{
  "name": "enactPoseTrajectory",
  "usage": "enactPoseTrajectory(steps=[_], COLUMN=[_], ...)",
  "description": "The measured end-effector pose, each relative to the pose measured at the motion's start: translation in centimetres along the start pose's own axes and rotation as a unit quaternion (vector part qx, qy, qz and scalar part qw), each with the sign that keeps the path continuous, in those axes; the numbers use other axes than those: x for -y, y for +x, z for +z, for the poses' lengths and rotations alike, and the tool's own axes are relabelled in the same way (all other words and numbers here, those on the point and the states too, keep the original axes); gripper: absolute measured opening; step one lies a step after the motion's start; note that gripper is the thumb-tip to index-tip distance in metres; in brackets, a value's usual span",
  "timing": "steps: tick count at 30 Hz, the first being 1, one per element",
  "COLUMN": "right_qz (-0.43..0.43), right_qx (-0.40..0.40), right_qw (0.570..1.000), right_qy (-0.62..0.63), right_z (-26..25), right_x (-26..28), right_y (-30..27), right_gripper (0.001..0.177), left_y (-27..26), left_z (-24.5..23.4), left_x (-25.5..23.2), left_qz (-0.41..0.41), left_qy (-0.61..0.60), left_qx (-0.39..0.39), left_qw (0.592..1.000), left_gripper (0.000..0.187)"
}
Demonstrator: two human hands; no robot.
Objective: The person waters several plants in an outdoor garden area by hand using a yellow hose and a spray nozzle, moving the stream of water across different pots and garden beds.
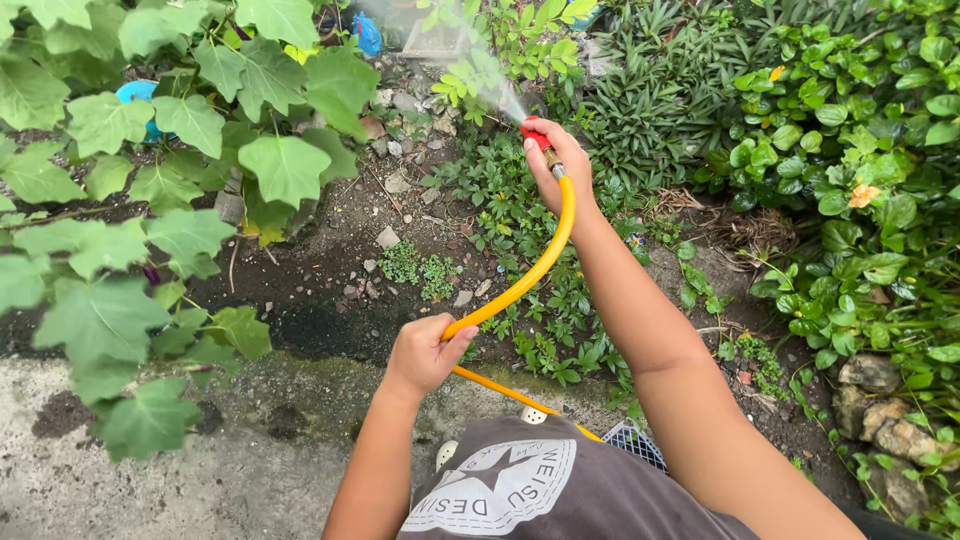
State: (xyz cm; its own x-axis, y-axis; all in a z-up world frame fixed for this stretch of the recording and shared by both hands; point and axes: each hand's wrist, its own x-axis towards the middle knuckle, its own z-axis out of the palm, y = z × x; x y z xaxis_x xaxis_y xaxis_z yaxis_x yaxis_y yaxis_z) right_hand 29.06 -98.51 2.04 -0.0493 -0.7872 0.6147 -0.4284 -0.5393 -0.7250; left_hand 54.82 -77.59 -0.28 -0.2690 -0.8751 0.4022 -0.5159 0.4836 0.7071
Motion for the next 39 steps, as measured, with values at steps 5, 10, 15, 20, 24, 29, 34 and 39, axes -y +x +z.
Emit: enactPoseTrajectory(steps=[5, 10, 15, 20, 24, 29, 34, 39], right_qz=[0.004, 0.08, 0.083, 0.108, 0.12, 0.117, 0.05, -0.073], right_qx=[0.01, 0.029, -0.057, -0.089, -0.083, 0.009, 0.1, 0.166], right_qw=[1.0, 0.994, 0.974, 0.966, 0.963, 0.984, 0.989, 0.982], right_qy=[-0.012, 0.062, 0.203, 0.218, 0.228, 0.135, 0.095, -0.049], right_z=[-0.3, 0.4, 2.7, 4.5, 5.0, 2.6, 1.2, 0.5], right_x=[-0.3, -1.0, -3.5, -5.9, -6.8, -6.4, -6.8, -6.2], right_y=[0.2, -0.4, -1.4, -2.4, -2.9, -3.4, -2.4, -1.0], right_gripper=[0.025, 0.024, 0.02, 0.021, 0.021, 0.022, 0.023, 0.024], left_y=[-0.3, -0.4, -0.8, -1.2, -0.8, -0.5, -0.5, -1.2], left_z=[1.7, 2.4, 3.8, 4.4, 4.2, 3.1, 2.8, 2.6], left_x=[-0.4, -0.5, -0.1, 0.1, 0.1, 0.0, 0.0, 0.4], left_qz=[-0.008, -0.032, -0.046, -0.045, -0.047, -0.078, -0.06, -0.062], left_qy=[0.023, 0.01, -0.011, -0.018, -0.003, 0.011, 0.011, 0.0], left_qx=[0.007, 0.01, 0.01, -0.005, -0.003, 0.016, 0.013, 0.011], left_qw=[1.0, 0.999, 0.999, 0.999, 0.999, 0.997, 0.998, 0.998], left_gripper=[0.046, 0.045, 0.046, 0.044, 0.045, 0.046, 0.045, 0.045])
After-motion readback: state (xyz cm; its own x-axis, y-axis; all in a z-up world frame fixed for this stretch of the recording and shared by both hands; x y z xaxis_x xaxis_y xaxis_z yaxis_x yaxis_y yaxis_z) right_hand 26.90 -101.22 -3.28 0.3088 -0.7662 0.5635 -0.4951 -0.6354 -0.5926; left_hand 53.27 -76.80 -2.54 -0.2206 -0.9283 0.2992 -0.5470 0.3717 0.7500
